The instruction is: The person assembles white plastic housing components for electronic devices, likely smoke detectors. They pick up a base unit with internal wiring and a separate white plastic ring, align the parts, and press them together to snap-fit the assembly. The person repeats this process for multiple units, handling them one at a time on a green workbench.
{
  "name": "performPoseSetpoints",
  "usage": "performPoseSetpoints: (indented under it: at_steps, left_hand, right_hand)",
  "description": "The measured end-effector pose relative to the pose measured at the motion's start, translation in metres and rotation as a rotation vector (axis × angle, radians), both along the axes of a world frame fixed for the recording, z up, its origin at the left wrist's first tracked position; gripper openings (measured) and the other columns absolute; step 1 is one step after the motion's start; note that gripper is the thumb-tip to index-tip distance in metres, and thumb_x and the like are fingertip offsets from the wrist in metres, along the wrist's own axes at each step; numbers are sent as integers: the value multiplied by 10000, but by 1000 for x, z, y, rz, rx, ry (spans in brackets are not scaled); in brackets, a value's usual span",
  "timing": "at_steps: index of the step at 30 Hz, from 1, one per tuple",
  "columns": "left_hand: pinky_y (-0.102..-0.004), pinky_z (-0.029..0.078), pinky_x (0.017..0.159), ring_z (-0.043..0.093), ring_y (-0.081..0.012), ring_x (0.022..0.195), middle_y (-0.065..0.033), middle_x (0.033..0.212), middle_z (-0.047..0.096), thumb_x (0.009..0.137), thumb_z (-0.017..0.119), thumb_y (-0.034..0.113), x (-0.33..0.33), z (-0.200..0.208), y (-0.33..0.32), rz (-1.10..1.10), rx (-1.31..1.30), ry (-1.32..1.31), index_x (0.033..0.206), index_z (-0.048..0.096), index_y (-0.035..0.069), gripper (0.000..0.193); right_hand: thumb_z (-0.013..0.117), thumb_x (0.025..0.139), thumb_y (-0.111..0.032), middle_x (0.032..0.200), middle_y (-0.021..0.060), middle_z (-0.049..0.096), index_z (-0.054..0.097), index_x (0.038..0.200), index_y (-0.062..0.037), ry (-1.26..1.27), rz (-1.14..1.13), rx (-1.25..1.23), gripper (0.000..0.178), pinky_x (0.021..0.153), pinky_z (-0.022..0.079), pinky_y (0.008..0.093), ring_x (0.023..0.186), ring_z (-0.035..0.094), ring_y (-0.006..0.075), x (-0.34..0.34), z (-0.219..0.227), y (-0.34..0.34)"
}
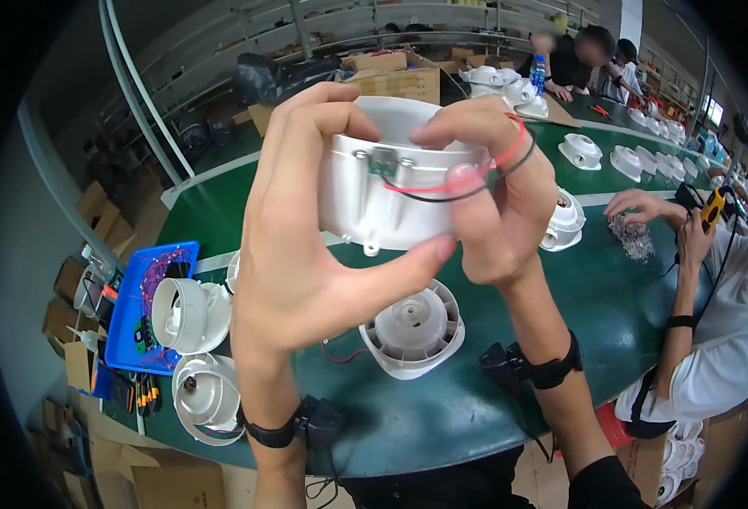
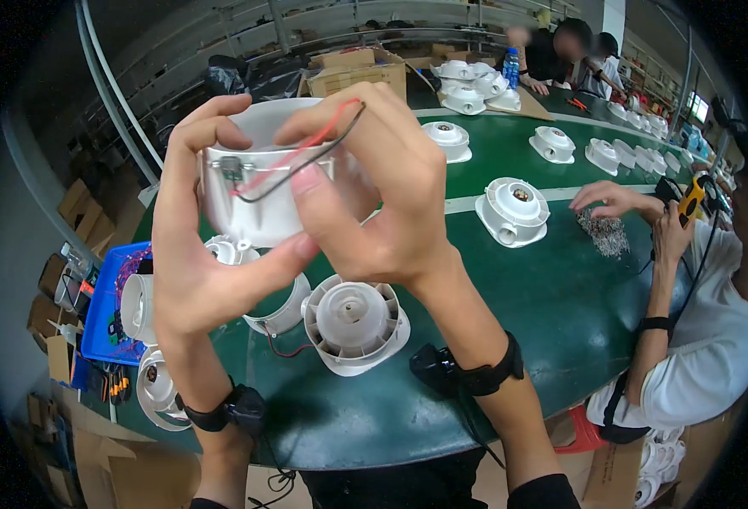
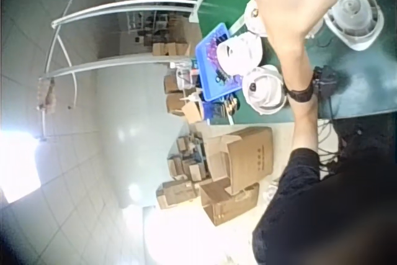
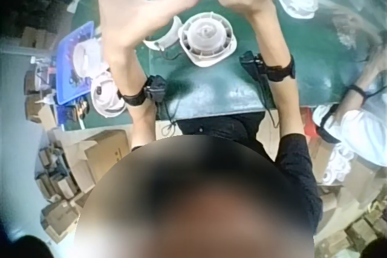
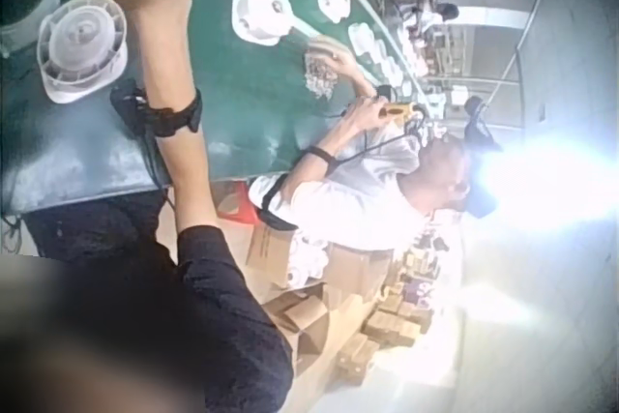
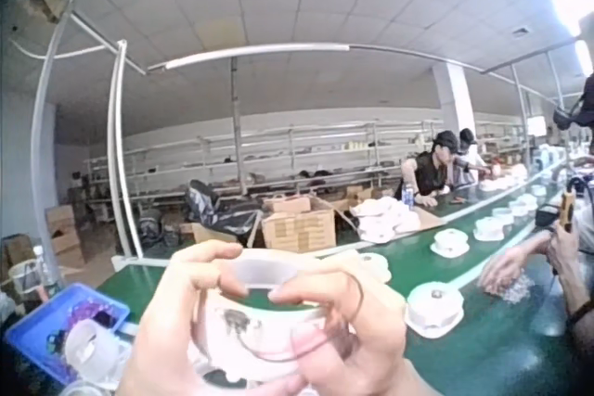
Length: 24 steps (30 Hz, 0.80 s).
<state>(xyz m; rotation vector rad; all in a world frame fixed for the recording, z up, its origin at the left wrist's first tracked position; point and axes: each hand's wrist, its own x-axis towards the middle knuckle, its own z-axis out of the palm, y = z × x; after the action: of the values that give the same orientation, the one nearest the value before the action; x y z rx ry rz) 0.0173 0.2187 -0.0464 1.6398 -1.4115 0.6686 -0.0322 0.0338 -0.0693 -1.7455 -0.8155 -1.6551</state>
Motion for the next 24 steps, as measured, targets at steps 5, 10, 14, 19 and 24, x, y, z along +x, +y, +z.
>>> performPoseSetpoints:
  at_steps: [5, 10, 14, 19, 24]
  left_hand:
    - [-370, 442, 985, 549, -307, 1204, -212, 1338, 509, 551, 847, 164, -6, -4, -11, 116, -47, -54, 1150, 530, 21, 693]
    - [-384, 448, 990, 539, -331, 1246, -215, 1354, 505, 551, 852, 177, 1, -10, -16, 142, -23, -102, 1191, 541, 18, 730]
    - [-403, 448, 996, 524, -331, 1279, -207, 1394, 491, 588, 862, 211, 5, -9, -13, 102, -5, -142, 1259, 546, 21, 765]
    - [-422, 456, 999, 525, -296, 1282, -197, 1418, 484, 735, 821, 300, 4, -7, -3, 3, 10, 5, 1311, 536, 32, 696]
    - [-386, 458, 1000, 540, -261, 1250, -177, 1368, 526, 849, 739, 329, -2, -4, -2, -7, 10, 283, 1340, 509, 30, 620]
  right_hand:
    - [756, 721, -104, 811, 122, 631, 644, 804, -17, 73, -17, -1, 165, 648, 466, 324, 751, 587, 242, -3, -3, 3]
    - [757, 732, -87, 787, 116, 620, 615, 771, -12, 114, 6, -1, 164, 654, 452, 324, 734, 570, 241, -3, -3, -1]
    - [747, 758, -75, 784, 102, 618, 610, 769, -3, 159, 69, 39, 155, 653, 439, 314, 721, 555, 219, -5, -2, -2]
    - [693, 837, -49, 786, 81, 619, 620, 777, 7, 193, 198, 131, 109, 629, 401, 273, 701, 533, 139, -6, -1, -9]
    - [666, 858, -57, 769, 83, 612, 617, 769, 23, 146, 204, 86, 130, 619, 389, 266, 695, 523, 135, -5, 0, -12]
